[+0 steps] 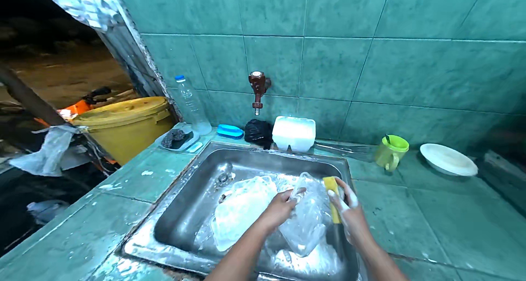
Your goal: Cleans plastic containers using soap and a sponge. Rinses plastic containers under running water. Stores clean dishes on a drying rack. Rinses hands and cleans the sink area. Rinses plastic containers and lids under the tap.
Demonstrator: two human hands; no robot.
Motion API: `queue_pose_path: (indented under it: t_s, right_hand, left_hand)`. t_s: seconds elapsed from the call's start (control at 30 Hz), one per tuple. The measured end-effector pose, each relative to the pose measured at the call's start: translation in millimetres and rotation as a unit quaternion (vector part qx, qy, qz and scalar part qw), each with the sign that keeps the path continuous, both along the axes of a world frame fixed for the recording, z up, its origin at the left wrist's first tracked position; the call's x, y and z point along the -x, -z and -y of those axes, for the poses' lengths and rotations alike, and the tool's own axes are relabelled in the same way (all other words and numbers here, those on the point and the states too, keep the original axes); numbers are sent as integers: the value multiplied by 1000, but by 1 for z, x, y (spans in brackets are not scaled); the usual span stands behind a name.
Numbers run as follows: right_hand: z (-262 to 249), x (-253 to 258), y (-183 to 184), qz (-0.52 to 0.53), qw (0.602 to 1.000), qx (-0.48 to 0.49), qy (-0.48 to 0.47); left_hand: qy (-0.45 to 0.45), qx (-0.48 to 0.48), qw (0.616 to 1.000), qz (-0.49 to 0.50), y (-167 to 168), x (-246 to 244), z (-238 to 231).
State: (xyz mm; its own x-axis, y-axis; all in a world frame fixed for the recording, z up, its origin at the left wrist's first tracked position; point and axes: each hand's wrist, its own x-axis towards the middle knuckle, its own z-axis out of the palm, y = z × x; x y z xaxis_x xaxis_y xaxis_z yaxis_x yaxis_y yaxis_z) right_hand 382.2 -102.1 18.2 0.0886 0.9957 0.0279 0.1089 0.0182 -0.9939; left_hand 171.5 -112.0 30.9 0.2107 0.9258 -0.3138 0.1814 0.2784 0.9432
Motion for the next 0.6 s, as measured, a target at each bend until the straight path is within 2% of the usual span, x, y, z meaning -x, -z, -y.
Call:
queue_pose_path:
  t_s: [0.1,0.13,0.23,0.3,0.47,0.6]
  right_hand:
    - [-16,34,1,42,999,-29,-11]
    - [-8,50,0,60,998,-27,-24]
    - [28,94,2,116,990,-36,-72]
    - [38,109,-3,172,980,-56,-79]
    - [4,108,-31,292,954,-31,-60]
    - [50,137,-29,264,963,4,-50]
  left_hand:
    - [-26,66,976,204,-18,-12,22]
    - [-40,74,960,268,-19,-16,27]
    - [-147,50,913,377,-20,-22,25]
    - [-147,47,899,409,-18,-12,30]
    - [-57,95,896,429,-12,0,57]
    - [-132,89,887,433,-16,14,56]
